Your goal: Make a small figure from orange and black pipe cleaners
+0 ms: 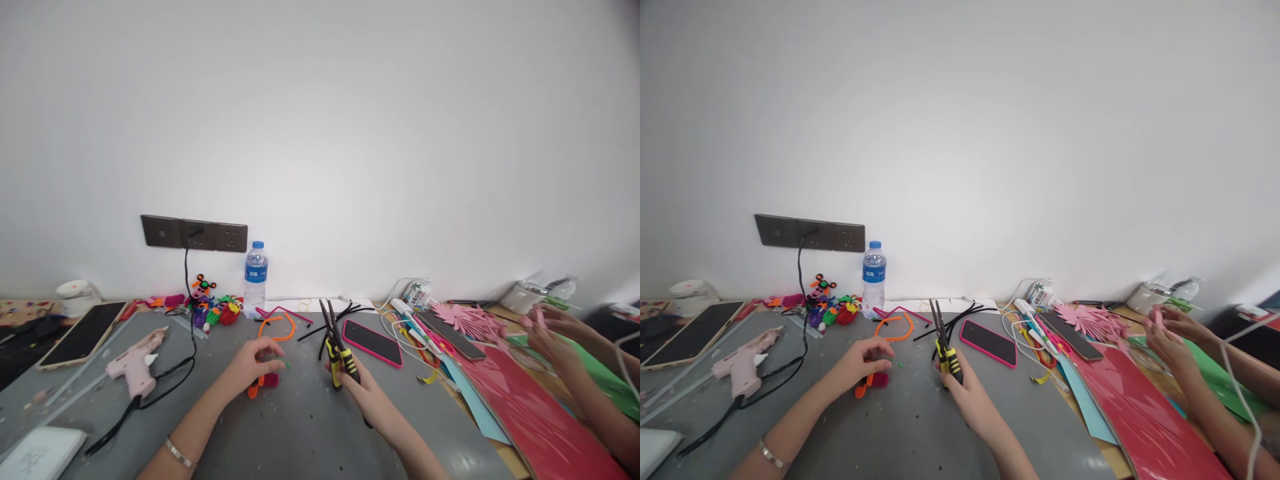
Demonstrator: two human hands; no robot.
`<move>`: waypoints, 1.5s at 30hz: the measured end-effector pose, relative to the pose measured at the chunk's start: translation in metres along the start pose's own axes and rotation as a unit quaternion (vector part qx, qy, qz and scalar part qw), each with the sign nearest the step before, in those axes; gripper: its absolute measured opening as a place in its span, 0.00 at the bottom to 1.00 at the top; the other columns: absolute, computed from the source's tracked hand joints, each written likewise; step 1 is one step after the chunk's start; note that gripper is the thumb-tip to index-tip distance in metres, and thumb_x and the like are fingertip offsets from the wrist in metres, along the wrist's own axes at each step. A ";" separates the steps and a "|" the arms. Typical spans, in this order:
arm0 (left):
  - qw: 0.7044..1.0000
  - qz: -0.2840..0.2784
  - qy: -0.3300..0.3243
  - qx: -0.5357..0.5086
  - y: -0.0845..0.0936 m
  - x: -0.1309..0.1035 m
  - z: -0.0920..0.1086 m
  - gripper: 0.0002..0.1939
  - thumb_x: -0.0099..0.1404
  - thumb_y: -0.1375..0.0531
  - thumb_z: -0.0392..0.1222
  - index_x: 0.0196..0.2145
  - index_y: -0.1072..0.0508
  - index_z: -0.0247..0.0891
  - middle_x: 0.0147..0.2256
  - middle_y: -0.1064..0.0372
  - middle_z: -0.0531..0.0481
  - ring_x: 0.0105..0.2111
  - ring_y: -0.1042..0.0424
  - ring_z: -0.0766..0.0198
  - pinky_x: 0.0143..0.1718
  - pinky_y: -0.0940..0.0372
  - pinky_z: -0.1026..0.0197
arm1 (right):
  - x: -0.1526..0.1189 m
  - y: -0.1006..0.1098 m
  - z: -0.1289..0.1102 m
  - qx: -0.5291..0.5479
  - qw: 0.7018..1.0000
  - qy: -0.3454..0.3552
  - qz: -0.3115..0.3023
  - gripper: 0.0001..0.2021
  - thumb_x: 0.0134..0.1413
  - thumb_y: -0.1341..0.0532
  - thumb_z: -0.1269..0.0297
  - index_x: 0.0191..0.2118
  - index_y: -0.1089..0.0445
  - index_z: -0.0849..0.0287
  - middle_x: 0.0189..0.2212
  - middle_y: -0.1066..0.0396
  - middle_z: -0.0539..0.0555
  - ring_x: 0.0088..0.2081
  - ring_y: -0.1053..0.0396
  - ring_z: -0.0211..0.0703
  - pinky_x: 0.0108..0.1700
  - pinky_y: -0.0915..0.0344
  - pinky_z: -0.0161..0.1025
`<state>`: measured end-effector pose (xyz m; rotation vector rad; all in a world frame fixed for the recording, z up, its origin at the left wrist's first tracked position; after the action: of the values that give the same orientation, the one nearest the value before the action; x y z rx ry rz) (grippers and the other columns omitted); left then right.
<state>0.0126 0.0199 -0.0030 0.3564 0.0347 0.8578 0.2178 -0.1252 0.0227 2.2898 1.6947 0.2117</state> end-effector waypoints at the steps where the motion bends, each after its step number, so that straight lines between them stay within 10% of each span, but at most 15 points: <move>1: 1.000 0.003 0.004 0.013 0.001 -0.001 0.001 0.09 0.52 0.34 0.46 0.32 0.23 0.41 0.33 0.28 0.49 0.33 0.32 0.59 0.35 0.40 0.61 | -0.001 0.000 0.002 -0.002 1.000 0.008 0.004 0.17 0.49 0.43 0.57 0.44 0.31 0.59 0.39 0.27 0.55 0.43 0.32 0.51 0.49 0.39 0.44; 11: 0.967 -0.140 -0.023 0.211 0.013 -0.015 0.012 0.15 0.47 0.31 0.48 0.35 0.23 0.44 0.44 0.34 0.49 0.48 0.37 0.53 0.50 0.41 0.55 | -0.006 -0.004 0.023 0.027 0.996 0.011 0.081 0.25 0.47 0.41 0.48 0.46 0.30 0.61 0.43 0.26 0.60 0.48 0.33 0.58 0.53 0.40 0.50; 20: 0.955 -0.135 -0.067 0.255 0.014 -0.019 0.010 0.12 0.50 0.39 0.34 0.34 0.25 0.43 0.40 0.32 0.49 0.43 0.35 0.54 0.45 0.40 0.57 | -0.016 -0.019 0.024 0.015 0.994 0.044 0.095 0.29 0.49 0.40 0.48 0.54 0.37 0.58 0.50 0.30 0.61 0.55 0.37 0.55 0.59 0.46 0.50; 27: 0.987 -0.074 -0.062 0.132 0.014 -0.014 0.017 0.05 0.57 0.41 0.38 0.33 0.27 0.40 0.33 0.29 0.51 0.32 0.31 0.61 0.35 0.39 0.62 | -0.022 -0.022 0.021 -0.011 0.999 -0.004 0.038 0.29 0.52 0.44 0.46 0.56 0.42 0.57 0.54 0.34 0.60 0.57 0.40 0.55 0.60 0.47 0.50; 34: 0.992 0.034 -0.017 -0.117 0.013 -0.007 0.024 0.11 0.53 0.36 0.47 0.30 0.29 0.37 0.29 0.32 0.52 0.31 0.33 0.63 0.33 0.39 0.64 | -0.016 -0.039 0.018 -0.184 0.974 0.092 0.092 0.16 0.51 0.42 0.60 0.46 0.37 0.57 0.42 0.31 0.57 0.44 0.34 0.51 0.48 0.38 0.45; 45: 0.985 0.058 0.012 -0.164 0.015 -0.007 0.023 0.15 0.53 0.35 0.51 0.30 0.28 0.37 0.29 0.30 0.50 0.31 0.33 0.62 0.33 0.40 0.64 | 0.015 -0.041 0.016 -0.322 0.932 0.123 0.114 0.13 0.46 0.44 0.67 0.41 0.39 0.58 0.34 0.32 0.54 0.36 0.34 0.48 0.39 0.40 0.40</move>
<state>0.0007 0.0168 0.0226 0.0389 -0.1052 0.9656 0.1895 -0.1017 -0.0057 1.9876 1.1920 0.9829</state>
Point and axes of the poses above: each hand's wrist, its own x-axis towards the middle knuckle, its own y-axis out of the back of the hand, z = x × y, the point moved 2 cm from there along x, towards the middle knuckle
